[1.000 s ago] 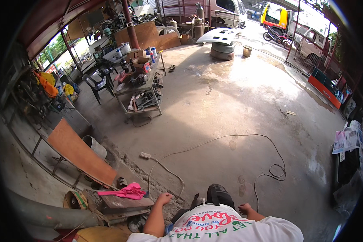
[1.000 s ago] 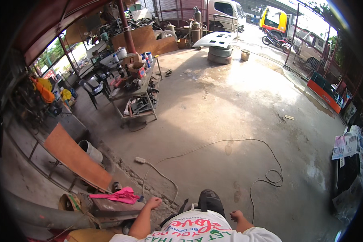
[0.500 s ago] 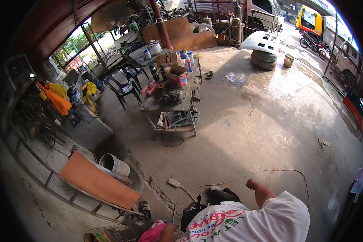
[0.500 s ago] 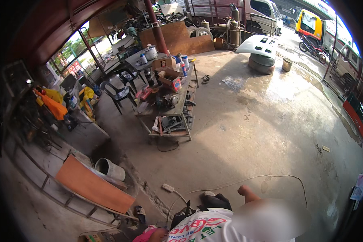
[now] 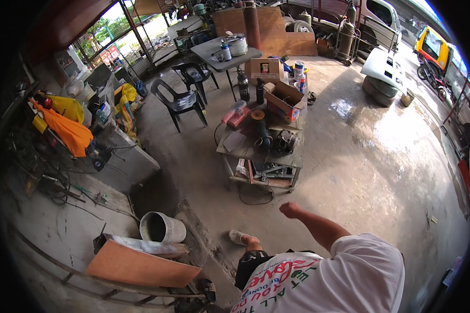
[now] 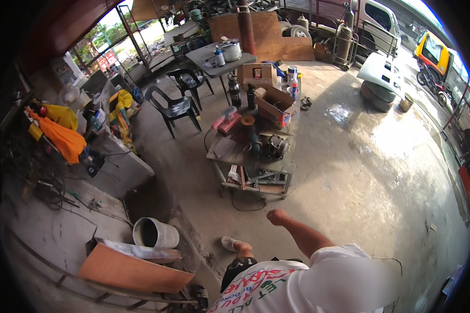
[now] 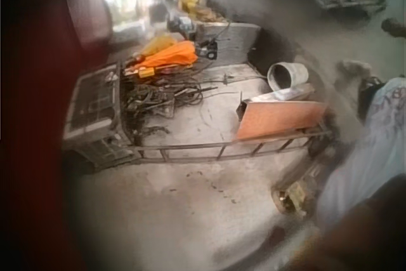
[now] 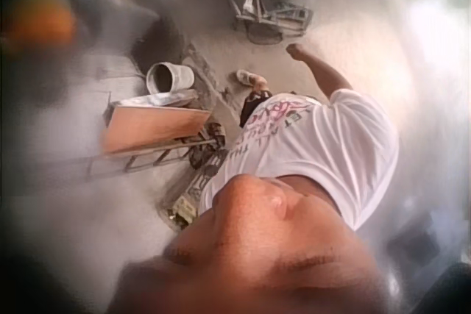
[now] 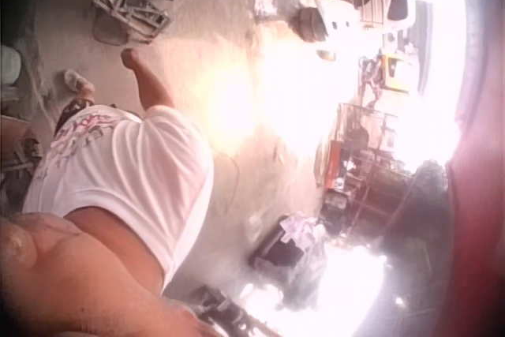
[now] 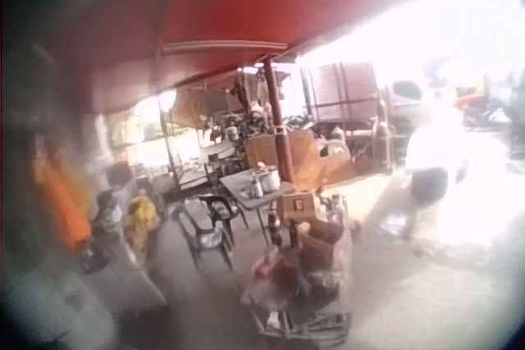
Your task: The person walks to a workbench, opens a red paint can, stirs the paint, and pours it into a white funnel placed in a container. They then add liquid from a yellow can into the same funnel and continue stirring.
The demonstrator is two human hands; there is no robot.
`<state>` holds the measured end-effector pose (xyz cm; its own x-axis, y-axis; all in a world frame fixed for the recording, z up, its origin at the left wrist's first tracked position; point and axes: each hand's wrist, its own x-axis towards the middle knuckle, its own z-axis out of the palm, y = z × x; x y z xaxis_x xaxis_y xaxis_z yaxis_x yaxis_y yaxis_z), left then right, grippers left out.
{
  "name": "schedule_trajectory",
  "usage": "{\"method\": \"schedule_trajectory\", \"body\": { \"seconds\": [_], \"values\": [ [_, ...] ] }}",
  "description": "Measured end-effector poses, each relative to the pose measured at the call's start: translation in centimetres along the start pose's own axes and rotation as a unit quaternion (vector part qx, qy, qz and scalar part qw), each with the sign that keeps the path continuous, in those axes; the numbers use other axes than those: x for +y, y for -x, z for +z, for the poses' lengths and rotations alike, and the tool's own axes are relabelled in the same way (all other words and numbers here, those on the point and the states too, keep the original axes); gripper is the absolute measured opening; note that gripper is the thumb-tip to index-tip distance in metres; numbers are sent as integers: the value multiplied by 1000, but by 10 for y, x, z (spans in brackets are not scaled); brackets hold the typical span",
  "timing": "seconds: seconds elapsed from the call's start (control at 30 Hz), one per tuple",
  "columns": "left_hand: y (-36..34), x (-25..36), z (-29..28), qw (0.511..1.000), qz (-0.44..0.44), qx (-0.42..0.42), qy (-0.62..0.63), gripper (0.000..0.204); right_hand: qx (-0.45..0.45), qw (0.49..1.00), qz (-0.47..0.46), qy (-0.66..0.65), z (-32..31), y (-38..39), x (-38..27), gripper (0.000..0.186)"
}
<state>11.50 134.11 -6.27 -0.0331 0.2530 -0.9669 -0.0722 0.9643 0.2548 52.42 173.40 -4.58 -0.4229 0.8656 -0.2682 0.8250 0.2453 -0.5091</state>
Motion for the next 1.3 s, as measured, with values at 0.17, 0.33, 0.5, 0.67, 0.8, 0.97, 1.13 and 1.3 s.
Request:
{"method": "schedule_trajectory", "body": {
  "seconds": [0.17, 0.33, 0.5, 0.67, 0.8, 0.97, 1.13, 1.3],
  "values": [
    [-3, 181, -208, 993, 91, 55, 51, 33, -395, 793, 390, -251, 26, -15, -80, 63],
    [-49, 466, -316, 923, 339, 173, 62, 31, -65, 956, 252, 136, -33, -134, 34, 46],
    [-6, 606, -405, 896, 343, 282, 16, 35, 181, 879, 350, -270, -123, -394, -59, 28],
    [-32, 551, -420, 962, 182, 185, 86, 25, 257, 804, 482, -237, -170, -587, -60, 35],
    [-28, 557, -360, 991, -55, 119, -7, 24, 238, 728, 615, -189, -186, -659, -57, 40],
    [-28, 648, -368, 989, -76, 106, -69, 23, 177, 711, 674, -97, -197, -697, -46, 31],
    [-31, 784, -449, 985, 43, 113, -122, 21, 183, 676, 699, -142, -205, -709, -43, 34],
    [-54, 933, -417, 957, 221, 175, -70, 34, 237, 642, 692, -231, -227, -721, -51, 41]
  ]
}}
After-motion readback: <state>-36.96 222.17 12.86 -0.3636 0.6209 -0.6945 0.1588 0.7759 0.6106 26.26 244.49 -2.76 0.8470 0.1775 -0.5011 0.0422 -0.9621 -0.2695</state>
